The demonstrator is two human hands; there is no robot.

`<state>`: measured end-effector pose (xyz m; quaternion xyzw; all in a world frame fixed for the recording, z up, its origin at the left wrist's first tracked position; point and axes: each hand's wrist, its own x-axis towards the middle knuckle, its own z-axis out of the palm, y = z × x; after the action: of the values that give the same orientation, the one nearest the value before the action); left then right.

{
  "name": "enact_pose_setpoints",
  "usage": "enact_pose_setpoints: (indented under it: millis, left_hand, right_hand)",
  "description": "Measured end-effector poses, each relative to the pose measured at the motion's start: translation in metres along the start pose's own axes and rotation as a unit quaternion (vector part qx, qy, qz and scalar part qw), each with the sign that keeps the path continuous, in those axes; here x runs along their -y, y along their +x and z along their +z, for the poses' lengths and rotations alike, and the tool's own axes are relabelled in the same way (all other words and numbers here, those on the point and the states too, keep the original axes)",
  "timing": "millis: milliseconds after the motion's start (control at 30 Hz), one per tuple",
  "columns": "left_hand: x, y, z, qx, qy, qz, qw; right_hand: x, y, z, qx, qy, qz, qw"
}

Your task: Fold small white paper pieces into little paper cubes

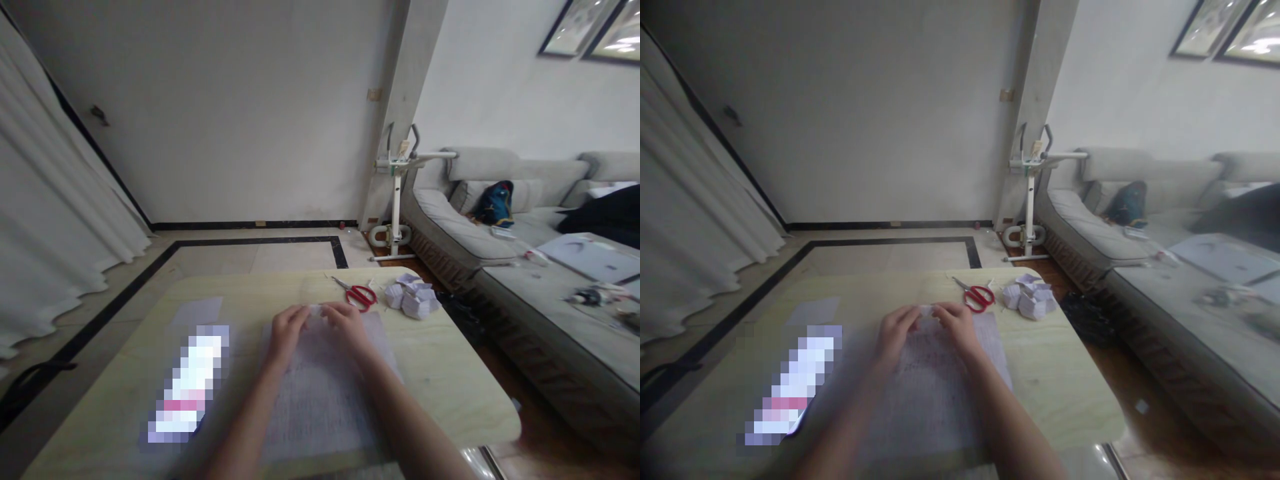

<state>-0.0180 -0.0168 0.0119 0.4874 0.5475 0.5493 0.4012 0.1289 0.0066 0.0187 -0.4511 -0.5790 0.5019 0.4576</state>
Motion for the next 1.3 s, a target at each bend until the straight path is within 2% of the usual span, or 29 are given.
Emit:
enact_pose_setpoints:
  millis: [167,367,467,700,867,1000,1133,1300]
  left_hand:
    - [0.001,-0.001,0.001,-0.008,0.006,0.021,1.0]
    - [0.002,-0.001,0.0,-0.008,0.091,0.084,0.992]
    - [0.006,-0.001,0.002,0.003,0.109,0.101,0.989]
    - [0.012,0.0,0.007,0.051,0.098,0.047,0.993]
    - [0.009,-0.003,0.005,0.064,0.104,0.053,0.991]
    - [0.008,-0.004,0.005,0.089,0.098,0.075,0.988]
    - [0.01,-0.004,0.006,0.062,0.108,0.086,0.988]
    - [0.009,-0.002,0.005,0.042,0.086,0.05,0.994]
  right_hand:
    - [-0.004,0.0,0.001,-0.015,0.0,0.007,1.0]
    - [-0.007,0.001,0.003,0.007,-0.024,-0.048,0.999]
    - [-0.008,0.001,0.005,0.001,-0.048,-0.046,0.998]
    - [-0.015,0.004,0.004,-0.019,-0.02,-0.032,0.999]
    - [-0.008,0.002,0.003,0.007,-0.007,-0.007,1.0]
    - [-0.006,0.001,0.002,0.012,-0.025,-0.02,0.999]
    - [-0.01,0.003,0.003,0.013,-0.053,-0.031,0.998]
    - [-0.011,0.002,0.006,-0.006,-0.075,-0.031,0.997]
